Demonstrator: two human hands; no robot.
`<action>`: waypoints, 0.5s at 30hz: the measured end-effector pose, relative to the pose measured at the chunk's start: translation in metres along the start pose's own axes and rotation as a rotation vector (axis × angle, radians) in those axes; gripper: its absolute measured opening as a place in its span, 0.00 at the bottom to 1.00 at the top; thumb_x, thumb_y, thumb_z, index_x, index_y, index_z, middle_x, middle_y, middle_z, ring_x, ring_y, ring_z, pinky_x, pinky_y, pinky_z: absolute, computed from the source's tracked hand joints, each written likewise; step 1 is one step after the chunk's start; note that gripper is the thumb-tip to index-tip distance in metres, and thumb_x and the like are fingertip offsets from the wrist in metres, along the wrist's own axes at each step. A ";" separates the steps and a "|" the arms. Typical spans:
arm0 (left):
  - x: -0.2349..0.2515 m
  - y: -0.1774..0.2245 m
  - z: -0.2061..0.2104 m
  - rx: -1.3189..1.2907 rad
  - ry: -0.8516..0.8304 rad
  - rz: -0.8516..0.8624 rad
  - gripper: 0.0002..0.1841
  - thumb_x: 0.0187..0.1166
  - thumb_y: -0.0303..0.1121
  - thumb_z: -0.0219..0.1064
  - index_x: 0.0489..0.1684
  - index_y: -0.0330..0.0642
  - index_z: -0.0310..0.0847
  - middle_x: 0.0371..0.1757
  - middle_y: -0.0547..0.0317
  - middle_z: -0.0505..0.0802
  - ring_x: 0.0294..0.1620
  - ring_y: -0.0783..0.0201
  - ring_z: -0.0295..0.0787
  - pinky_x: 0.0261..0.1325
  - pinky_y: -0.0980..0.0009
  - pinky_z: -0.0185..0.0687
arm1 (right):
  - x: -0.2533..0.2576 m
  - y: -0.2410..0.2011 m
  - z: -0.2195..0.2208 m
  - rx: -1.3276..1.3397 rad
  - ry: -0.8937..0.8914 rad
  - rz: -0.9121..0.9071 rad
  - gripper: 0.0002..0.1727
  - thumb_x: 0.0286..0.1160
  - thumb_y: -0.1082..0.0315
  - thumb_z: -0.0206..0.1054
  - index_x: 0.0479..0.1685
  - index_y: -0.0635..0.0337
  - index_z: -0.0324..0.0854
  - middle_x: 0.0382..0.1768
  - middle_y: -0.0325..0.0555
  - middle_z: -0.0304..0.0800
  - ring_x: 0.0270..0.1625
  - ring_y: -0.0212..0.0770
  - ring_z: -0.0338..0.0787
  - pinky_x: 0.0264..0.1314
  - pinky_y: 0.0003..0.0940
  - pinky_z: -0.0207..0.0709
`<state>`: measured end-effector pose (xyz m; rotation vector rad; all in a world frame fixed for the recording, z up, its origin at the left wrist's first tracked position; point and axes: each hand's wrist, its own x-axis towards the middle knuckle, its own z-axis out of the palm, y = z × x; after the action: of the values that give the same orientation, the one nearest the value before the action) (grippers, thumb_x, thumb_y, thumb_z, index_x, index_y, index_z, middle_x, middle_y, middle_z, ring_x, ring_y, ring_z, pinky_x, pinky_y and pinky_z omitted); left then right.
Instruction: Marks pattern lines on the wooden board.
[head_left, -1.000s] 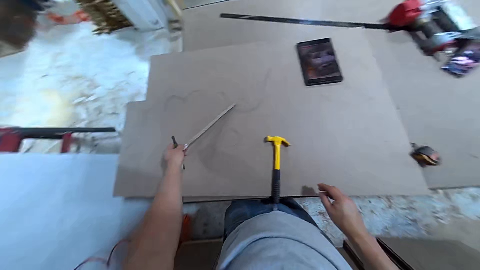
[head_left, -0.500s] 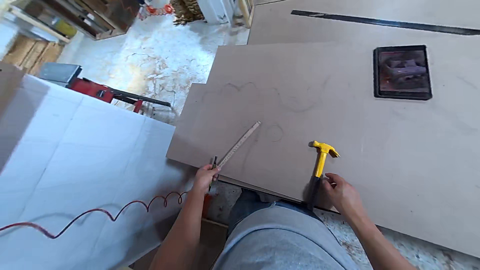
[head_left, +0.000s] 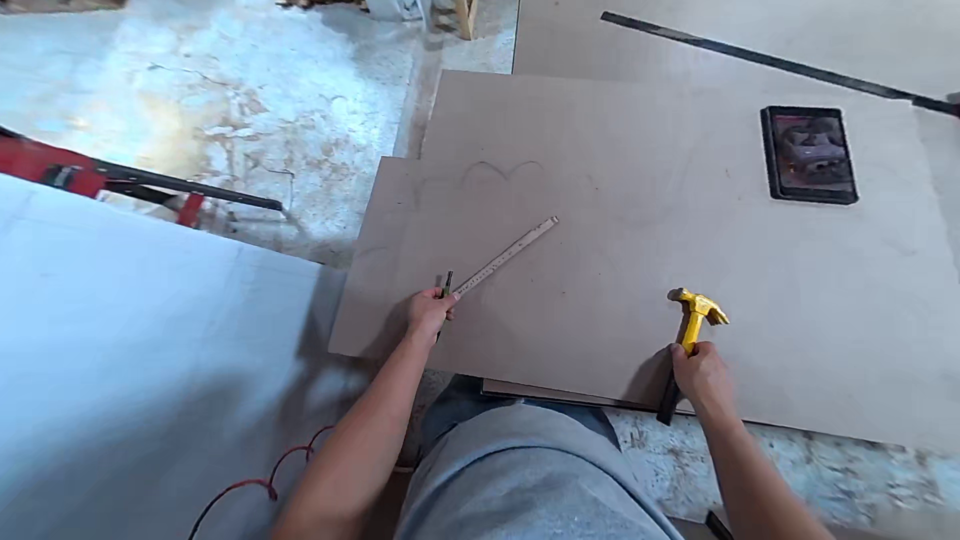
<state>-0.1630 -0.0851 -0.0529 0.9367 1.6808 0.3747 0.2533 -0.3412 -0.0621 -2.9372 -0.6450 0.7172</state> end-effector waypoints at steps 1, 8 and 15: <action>0.013 0.006 -0.002 -0.002 -0.039 0.028 0.17 0.76 0.34 0.78 0.56 0.33 0.84 0.38 0.49 0.92 0.29 0.61 0.89 0.38 0.64 0.90 | -0.009 -0.012 0.006 0.012 0.007 0.036 0.26 0.85 0.48 0.62 0.60 0.66 0.80 0.50 0.67 0.89 0.54 0.67 0.91 0.54 0.68 0.81; 0.058 0.034 -0.014 0.203 -0.174 0.141 0.19 0.82 0.34 0.72 0.68 0.36 0.81 0.53 0.44 0.92 0.40 0.57 0.91 0.49 0.57 0.90 | -0.054 -0.056 0.035 0.076 0.010 0.170 0.27 0.84 0.45 0.63 0.60 0.62 0.81 0.50 0.62 0.91 0.55 0.63 0.92 0.55 0.66 0.82; 0.085 0.036 -0.053 0.491 0.029 0.263 0.24 0.83 0.28 0.66 0.79 0.45 0.77 0.66 0.44 0.89 0.60 0.48 0.90 0.65 0.45 0.84 | -0.050 -0.045 0.037 0.056 -0.039 0.083 0.27 0.84 0.42 0.63 0.57 0.60 0.80 0.44 0.61 0.90 0.51 0.62 0.92 0.51 0.66 0.81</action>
<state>-0.2034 0.0126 -0.0681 1.5289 1.7128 0.1464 0.1789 -0.3229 -0.0670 -2.9207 -0.4996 0.7884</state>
